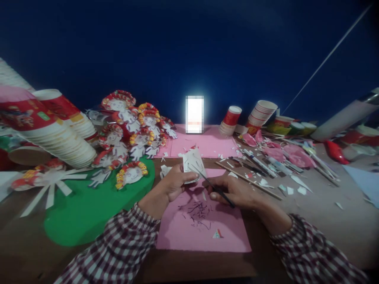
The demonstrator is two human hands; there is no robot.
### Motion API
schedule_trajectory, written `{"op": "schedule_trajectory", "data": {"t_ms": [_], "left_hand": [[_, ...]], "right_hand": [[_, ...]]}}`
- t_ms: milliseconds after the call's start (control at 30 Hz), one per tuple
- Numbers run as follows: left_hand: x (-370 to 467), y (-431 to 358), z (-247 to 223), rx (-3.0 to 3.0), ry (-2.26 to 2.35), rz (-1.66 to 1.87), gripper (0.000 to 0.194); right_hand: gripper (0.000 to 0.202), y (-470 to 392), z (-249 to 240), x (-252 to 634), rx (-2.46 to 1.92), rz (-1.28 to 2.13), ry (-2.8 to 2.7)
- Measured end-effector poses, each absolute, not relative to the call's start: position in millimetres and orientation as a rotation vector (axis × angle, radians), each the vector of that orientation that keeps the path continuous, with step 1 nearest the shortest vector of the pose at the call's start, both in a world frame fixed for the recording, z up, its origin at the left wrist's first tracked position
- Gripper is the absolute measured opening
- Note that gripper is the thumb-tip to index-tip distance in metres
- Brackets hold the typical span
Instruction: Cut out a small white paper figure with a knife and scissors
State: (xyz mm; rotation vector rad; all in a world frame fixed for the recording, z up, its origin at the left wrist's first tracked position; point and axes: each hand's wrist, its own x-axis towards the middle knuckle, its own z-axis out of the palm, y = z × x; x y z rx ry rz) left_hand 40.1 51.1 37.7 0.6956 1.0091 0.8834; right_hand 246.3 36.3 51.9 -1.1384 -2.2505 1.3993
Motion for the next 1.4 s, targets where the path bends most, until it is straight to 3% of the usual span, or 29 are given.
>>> {"op": "schedule_trajectory", "data": {"t_ms": [1400], "left_hand": [[33.8,57.0,33.0,0.720,0.977,0.805,0.028]], "right_hand": [[0.046,35.3,49.5,245.4,-1.108,1.445,-2.247]]}}
